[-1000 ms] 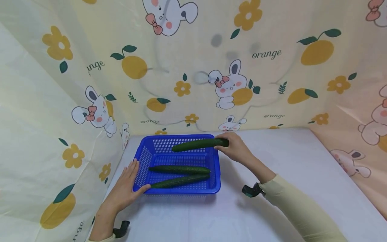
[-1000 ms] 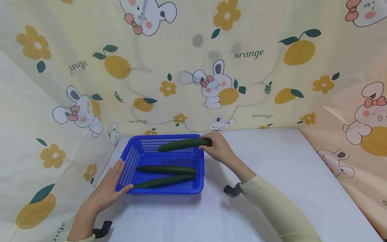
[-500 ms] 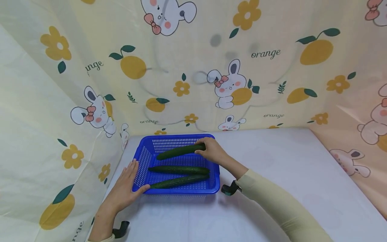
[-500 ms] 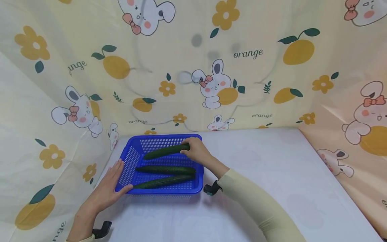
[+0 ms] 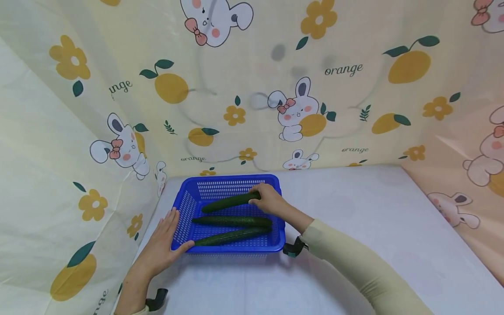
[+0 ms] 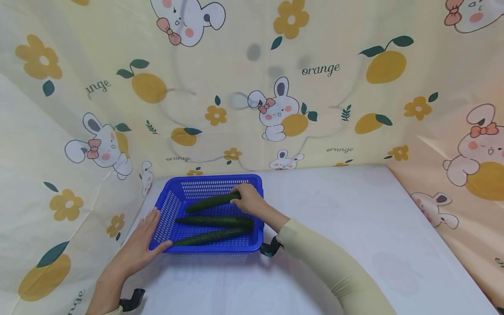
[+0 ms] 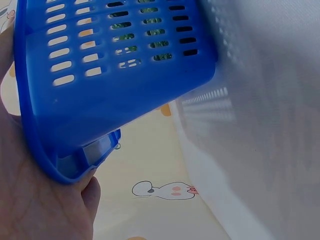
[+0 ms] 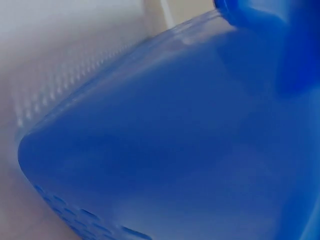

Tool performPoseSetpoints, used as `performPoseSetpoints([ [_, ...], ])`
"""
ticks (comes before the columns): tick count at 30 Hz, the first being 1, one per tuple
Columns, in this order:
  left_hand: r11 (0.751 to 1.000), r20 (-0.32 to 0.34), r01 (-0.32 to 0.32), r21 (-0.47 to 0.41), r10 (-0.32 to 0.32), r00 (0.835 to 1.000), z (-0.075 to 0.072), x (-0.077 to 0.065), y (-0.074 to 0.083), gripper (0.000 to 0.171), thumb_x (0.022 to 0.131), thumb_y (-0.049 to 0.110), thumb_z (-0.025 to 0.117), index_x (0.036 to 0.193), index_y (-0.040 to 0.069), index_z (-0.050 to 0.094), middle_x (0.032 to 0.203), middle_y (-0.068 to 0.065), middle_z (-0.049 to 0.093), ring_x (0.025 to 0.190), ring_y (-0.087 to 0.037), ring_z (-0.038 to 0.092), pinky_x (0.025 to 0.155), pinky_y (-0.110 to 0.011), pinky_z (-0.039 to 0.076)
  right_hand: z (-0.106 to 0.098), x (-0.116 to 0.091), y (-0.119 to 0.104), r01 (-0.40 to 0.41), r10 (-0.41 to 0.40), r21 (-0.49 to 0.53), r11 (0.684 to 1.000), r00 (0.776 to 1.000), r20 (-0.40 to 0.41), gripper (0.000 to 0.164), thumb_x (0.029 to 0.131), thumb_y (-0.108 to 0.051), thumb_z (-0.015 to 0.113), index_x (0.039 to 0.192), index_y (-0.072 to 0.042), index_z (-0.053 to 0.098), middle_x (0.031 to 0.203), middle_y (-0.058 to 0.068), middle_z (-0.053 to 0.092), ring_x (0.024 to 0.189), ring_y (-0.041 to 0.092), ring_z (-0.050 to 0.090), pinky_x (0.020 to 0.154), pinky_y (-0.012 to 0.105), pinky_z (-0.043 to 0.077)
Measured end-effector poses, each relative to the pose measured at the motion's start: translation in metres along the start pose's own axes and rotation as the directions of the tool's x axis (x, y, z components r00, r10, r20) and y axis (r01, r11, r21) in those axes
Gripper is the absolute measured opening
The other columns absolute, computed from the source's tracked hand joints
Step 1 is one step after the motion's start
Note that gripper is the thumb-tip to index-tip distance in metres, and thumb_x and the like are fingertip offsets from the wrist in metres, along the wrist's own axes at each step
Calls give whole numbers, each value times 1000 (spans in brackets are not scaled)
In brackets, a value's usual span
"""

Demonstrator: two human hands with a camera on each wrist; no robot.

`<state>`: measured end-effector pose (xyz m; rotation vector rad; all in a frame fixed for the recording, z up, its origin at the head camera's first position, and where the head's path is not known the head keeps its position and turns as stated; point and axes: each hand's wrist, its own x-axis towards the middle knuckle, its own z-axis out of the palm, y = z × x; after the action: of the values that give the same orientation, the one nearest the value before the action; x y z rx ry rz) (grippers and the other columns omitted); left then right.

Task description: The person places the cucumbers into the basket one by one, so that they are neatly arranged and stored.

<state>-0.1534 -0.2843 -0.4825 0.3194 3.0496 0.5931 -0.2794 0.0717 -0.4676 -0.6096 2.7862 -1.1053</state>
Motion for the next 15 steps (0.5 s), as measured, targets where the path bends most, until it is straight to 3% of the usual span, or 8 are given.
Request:
performPoseSetpoints([
  [15, 1000, 2, -9, 0, 9, 1000, 1, 0, -1, 109, 99, 61, 67, 172, 3, 11, 180, -20, 6, 166, -43, 5, 135, -59, 4, 5, -2, -1, 71, -70, -18, 997, 996, 50, 30, 98, -14, 81, 124, 0, 76, 119, 13, 77, 111, 28, 73, 99, 45, 61],
])
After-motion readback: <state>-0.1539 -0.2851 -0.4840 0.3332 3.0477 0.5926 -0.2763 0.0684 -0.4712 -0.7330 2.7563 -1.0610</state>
